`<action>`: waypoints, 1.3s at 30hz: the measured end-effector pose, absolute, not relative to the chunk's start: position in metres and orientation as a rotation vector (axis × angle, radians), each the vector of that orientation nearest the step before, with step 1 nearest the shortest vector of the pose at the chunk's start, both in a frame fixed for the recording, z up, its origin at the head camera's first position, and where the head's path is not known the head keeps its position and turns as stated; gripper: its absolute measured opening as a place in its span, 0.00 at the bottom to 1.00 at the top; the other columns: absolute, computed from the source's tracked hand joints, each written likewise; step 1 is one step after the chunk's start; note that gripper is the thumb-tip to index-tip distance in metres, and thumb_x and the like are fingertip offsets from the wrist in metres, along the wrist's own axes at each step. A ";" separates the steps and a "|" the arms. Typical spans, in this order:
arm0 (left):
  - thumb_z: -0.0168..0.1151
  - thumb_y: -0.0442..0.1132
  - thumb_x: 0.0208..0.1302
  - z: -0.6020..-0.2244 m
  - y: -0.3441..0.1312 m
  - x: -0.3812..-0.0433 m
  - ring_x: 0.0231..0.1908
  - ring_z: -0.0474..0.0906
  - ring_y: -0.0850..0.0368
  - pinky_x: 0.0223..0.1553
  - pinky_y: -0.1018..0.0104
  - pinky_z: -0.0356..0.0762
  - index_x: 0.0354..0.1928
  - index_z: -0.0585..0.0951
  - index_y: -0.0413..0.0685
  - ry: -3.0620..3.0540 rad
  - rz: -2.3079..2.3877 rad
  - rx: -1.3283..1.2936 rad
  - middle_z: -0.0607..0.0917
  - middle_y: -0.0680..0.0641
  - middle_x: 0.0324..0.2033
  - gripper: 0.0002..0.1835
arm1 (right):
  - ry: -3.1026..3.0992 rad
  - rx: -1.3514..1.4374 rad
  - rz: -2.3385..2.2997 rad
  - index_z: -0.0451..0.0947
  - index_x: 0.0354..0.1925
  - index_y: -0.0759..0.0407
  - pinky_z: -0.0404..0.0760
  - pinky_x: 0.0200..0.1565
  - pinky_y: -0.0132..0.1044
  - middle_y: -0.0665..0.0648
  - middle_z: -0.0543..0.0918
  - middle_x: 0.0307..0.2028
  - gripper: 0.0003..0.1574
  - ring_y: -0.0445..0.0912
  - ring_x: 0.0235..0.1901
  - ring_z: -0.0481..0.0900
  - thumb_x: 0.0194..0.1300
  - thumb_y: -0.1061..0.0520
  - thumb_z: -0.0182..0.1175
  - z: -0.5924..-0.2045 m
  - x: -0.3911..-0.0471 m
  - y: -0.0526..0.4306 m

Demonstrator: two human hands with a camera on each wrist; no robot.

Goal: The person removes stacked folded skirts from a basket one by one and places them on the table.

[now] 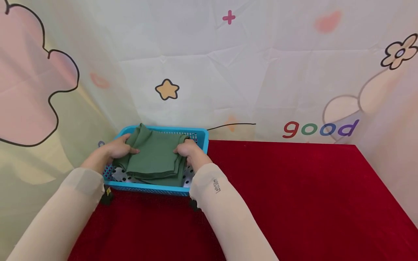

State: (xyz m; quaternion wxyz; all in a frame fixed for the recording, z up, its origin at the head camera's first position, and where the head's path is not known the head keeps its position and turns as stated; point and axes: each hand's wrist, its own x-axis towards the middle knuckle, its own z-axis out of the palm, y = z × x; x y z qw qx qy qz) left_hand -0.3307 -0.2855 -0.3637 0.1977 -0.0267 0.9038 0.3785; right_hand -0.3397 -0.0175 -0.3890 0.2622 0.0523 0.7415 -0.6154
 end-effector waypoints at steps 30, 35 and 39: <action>0.57 0.39 0.77 -0.286 -0.246 -0.322 0.76 0.58 0.32 0.70 0.38 0.69 0.84 0.43 0.56 2.597 1.252 0.064 0.57 0.33 0.79 0.44 | 1.862 0.102 -1.843 0.45 0.83 0.54 0.74 0.70 0.53 0.61 0.61 0.76 0.49 0.57 0.70 0.69 0.75 0.60 0.60 -0.338 -0.343 0.024; 0.58 0.39 0.77 -0.270 -0.232 -0.320 0.68 0.69 0.37 0.59 0.45 0.79 0.83 0.50 0.58 2.601 1.303 0.080 0.64 0.35 0.74 0.40 | 1.802 0.131 -1.869 0.53 0.78 0.54 0.76 0.69 0.51 0.60 0.65 0.73 0.42 0.55 0.67 0.71 0.75 0.57 0.61 -0.347 -0.343 0.031; 0.58 0.40 0.77 -0.260 -0.223 -0.318 0.69 0.68 0.39 0.60 0.45 0.78 0.83 0.51 0.59 2.633 1.288 0.100 0.65 0.37 0.75 0.40 | 1.755 0.142 -1.912 0.52 0.78 0.52 0.75 0.70 0.52 0.59 0.64 0.73 0.42 0.56 0.67 0.70 0.75 0.55 0.61 -0.356 -0.343 0.033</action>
